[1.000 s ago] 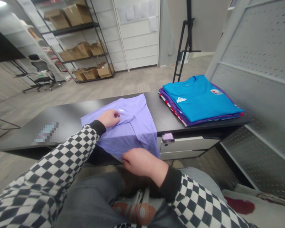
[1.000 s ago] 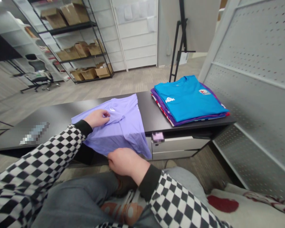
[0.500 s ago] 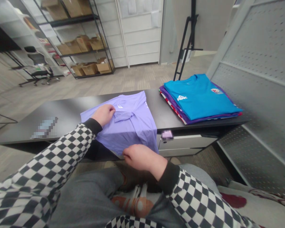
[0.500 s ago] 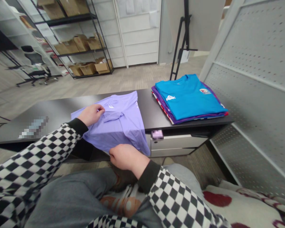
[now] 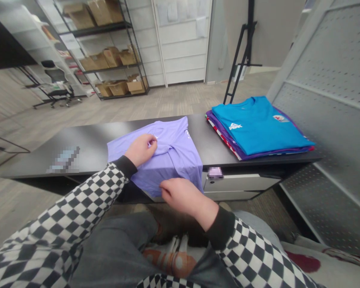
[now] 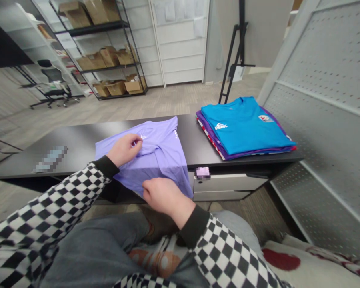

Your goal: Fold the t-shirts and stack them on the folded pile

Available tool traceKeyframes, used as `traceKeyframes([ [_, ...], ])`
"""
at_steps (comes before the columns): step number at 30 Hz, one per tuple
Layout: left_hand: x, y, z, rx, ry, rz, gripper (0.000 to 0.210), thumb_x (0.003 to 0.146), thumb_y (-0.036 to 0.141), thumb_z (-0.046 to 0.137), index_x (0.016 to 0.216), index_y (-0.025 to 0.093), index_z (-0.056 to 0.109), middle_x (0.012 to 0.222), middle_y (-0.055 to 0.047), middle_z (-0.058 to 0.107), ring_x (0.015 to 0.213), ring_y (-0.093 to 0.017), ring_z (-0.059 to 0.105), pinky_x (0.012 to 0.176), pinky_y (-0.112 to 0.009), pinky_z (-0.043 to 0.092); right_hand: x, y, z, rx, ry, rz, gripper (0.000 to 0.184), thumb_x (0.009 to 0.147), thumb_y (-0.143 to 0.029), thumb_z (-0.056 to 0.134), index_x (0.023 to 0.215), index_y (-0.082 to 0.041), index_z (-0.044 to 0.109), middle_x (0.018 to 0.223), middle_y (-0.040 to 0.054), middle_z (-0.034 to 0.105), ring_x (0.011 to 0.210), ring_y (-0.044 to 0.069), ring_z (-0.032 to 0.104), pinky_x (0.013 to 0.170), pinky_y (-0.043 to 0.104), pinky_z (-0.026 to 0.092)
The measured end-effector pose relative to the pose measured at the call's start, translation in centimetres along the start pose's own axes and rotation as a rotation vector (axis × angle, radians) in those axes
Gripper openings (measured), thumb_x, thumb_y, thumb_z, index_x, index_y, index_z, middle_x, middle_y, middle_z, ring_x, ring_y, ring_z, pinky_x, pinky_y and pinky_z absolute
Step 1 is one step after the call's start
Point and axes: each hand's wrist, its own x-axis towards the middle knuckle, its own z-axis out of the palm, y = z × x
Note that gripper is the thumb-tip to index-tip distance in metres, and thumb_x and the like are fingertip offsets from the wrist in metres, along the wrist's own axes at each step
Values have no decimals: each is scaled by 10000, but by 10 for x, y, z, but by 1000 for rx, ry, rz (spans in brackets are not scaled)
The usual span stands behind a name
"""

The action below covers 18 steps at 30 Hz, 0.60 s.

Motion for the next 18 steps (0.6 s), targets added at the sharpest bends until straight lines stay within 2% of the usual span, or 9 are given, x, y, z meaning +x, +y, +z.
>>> traceKeyframes([
  [2, -15, 23, 3, -61, -92, 71, 202, 1036, 267, 595, 1021, 196, 783, 972, -86, 784, 943, -275, 721, 920, -363, 541, 0, 7, -10, 8, 121, 106, 276, 1147, -254, 551, 1103, -223, 821, 1115, 90, 873, 1018, 237, 803, 852, 314, 472],
  [4, -37, 45, 13, -159, -148, 80, 229, 1059, 332, 610, 944, 223, 775, 839, -54, 759, 811, -249, 702, 796, -354, 495, 1, 20, -20, 24, 255, 221, 284, 1157, -263, 533, 1132, -217, 812, 1101, 94, 868, 1010, 245, 797, 863, 317, 476],
  [7, -72, 73, 39, -363, -161, -6, 383, 1084, 488, 639, 802, 249, 737, 701, -40, 716, 659, -226, 663, 668, -360, 412, 3, 46, -32, 59, 479, 351, 294, 1143, -244, 520, 1199, -187, 803, 1099, 114, 858, 1026, 268, 785, 915, 337, 507],
  [9, -89, 85, 60, -448, -154, -96, 447, 1074, 572, 668, 756, 262, 723, 667, -47, 713, 631, -234, 665, 633, -371, 373, 5, 61, -36, 67, 574, 364, 295, 1109, -207, 536, 1227, -167, 803, 1146, 133, 853, 1086, 289, 775, 988, 362, 524],
  [11, -97, 94, 79, -448, -122, -204, 446, 1053, 603, 708, 757, 270, 729, 699, -66, 745, 670, -258, 704, 631, -379, 353, 6, 72, -37, 51, 598, 339, 292, 1079, -180, 556, 1221, -163, 810, 1209, 148, 848, 1168, 312, 757, 1071, 398, 521],
  [14, -100, 99, 101, -402, -82, -345, 424, 1034, 589, 749, 750, 276, 724, 786, -96, 795, 765, -298, 756, 654, -380, 356, 7, 81, -36, 15, 564, 320, 287, 1069, -171, 568, 1209, -169, 819, 1269, 155, 842, 1240, 328, 733, 1138, 437, 504],
  [18, -102, 94, 115, -522, -63, -359, 380, 1031, 502, 736, 734, 269, 695, 737, -66, 756, 710, -261, 716, 664, -361, 395, 6, 88, -35, -21, 507, 326, 296, 1078, -160, 577, 1235, -172, 828, 1286, 147, 841, 1237, 319, 730, 1142, 442, 502],
])
